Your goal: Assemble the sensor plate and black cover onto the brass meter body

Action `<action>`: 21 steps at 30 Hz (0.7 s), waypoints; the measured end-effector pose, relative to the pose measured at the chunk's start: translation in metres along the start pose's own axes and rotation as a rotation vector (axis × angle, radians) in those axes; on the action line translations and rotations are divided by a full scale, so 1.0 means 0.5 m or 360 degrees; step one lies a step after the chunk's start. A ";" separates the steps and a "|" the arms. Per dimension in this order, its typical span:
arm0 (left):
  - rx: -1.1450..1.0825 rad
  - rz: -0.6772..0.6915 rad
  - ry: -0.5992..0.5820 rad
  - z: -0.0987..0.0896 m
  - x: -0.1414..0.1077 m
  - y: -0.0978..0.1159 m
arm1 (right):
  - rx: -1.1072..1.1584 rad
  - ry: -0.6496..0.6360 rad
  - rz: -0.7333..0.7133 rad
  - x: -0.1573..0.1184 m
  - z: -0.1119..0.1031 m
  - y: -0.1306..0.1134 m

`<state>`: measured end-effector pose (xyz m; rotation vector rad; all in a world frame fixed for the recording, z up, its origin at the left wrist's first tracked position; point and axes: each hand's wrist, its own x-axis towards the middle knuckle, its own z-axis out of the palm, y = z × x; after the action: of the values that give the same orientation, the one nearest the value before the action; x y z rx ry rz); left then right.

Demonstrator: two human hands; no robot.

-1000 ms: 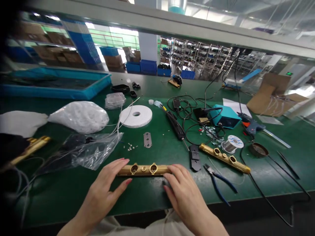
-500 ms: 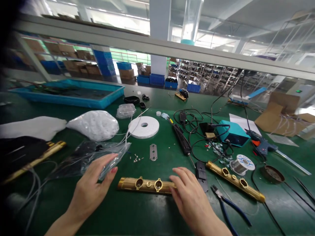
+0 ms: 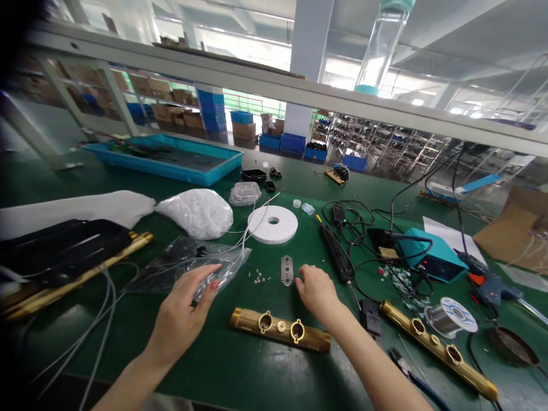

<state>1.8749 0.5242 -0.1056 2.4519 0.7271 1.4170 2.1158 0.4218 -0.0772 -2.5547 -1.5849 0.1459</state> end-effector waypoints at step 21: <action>0.0128 -0.0186 0.0127 -0.062 -0.022 -0.052 | 0.0624 -0.0243 0.0063 0.253 0.025 -0.252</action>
<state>1.8359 0.5389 -0.1088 2.3794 0.9463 1.4752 2.0584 0.5914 -0.0705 -2.3120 -1.3857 0.6052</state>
